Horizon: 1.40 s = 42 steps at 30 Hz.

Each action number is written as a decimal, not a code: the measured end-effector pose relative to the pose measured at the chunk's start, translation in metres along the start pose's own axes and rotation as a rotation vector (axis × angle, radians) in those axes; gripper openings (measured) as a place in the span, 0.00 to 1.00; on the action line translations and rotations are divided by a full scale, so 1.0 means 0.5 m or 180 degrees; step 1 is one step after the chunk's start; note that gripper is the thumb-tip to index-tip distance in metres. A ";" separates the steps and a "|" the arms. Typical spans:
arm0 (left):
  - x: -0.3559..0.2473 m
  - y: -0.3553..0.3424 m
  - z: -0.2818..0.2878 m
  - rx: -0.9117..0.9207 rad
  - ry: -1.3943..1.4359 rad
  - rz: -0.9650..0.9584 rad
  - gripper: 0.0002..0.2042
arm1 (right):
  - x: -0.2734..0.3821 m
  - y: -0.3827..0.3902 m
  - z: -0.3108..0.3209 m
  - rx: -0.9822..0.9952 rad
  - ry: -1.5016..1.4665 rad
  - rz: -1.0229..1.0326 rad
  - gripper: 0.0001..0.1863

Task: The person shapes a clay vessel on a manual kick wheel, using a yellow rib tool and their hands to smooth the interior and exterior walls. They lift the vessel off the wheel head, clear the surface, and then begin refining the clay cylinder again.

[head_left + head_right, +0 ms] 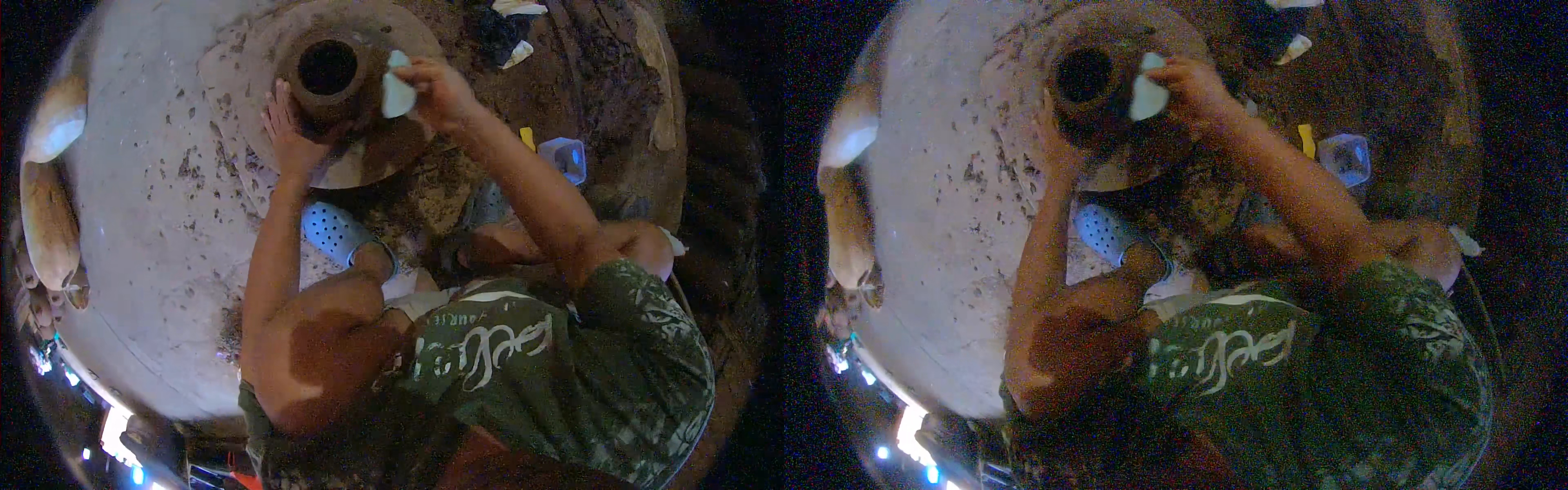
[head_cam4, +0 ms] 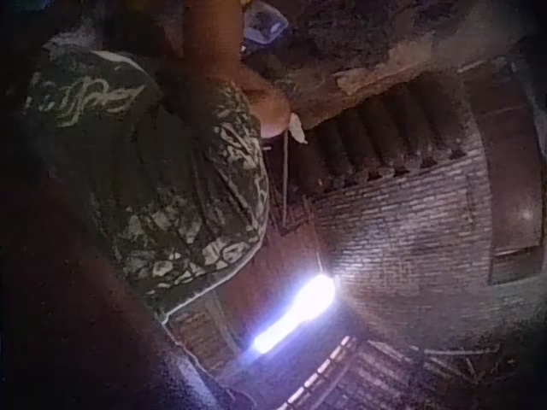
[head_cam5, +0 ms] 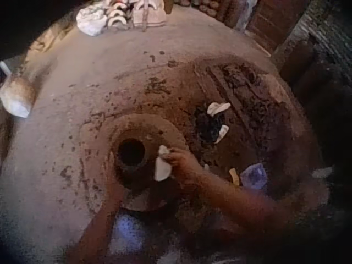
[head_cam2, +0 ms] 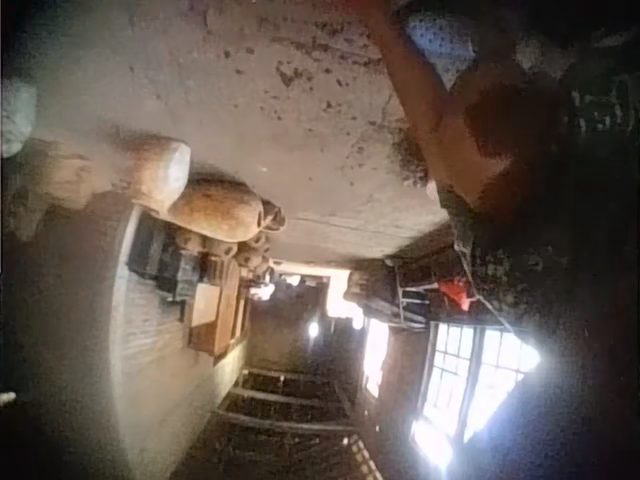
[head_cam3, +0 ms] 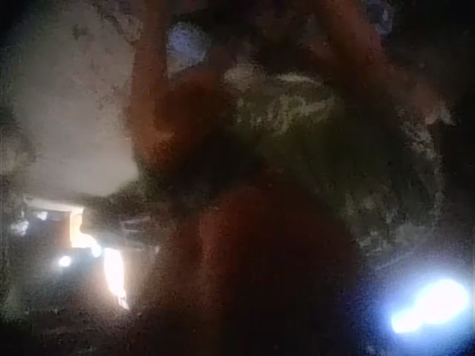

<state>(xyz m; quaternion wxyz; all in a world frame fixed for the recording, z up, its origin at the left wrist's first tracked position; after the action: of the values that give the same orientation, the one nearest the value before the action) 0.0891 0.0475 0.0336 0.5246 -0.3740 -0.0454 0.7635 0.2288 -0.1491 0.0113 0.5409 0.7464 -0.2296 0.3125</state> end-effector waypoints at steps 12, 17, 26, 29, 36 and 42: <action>-0.256 0.329 -0.033 0.1850 0.1588 -0.1620 0.29 | 0.022 0.025 0.077 -0.0268 0.4401 0.1473 0.23; -0.047 0.151 0.002 0.0693 0.0404 -0.0135 0.40 | -0.144 0.146 0.048 0.2419 0.4419 0.1709 0.22; 0.051 0.036 0.021 0.0856 -0.0617 0.0243 0.64 | 0.121 -0.048 0.033 0.0142 0.4896 0.2313 0.26; 0.109 0.030 0.021 0.1042 -0.0943 0.0190 0.64 | 0.173 -0.093 -0.031 -0.0040 0.5325 0.2450 0.28; 0.076 0.012 0.000 0.1388 -0.1242 0.0032 0.62 | 0.038 -0.055 0.043 0.0218 0.5512 0.4889 0.39; 0.002 0.089 0.002 0.0695 -0.0783 0.0408 0.57 | -0.206 0.317 0.021 0.3287 0.4567 0.2713 0.30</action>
<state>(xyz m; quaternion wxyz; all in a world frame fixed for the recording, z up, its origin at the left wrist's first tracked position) 0.0544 0.0288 0.0133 0.5028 -0.2207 -0.0021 0.8358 0.0511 -0.2078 0.0404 0.0010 0.3787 0.0683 0.9230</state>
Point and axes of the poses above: each hand's wrist, its own y-axis away from the middle knuckle, its own z-axis out of the back of the hand, x = y × z, the point moved 9 cm from there along -y, towards the middle knuckle, and after that the axes turned 13 degrees about -x, right-handed, at the moved point
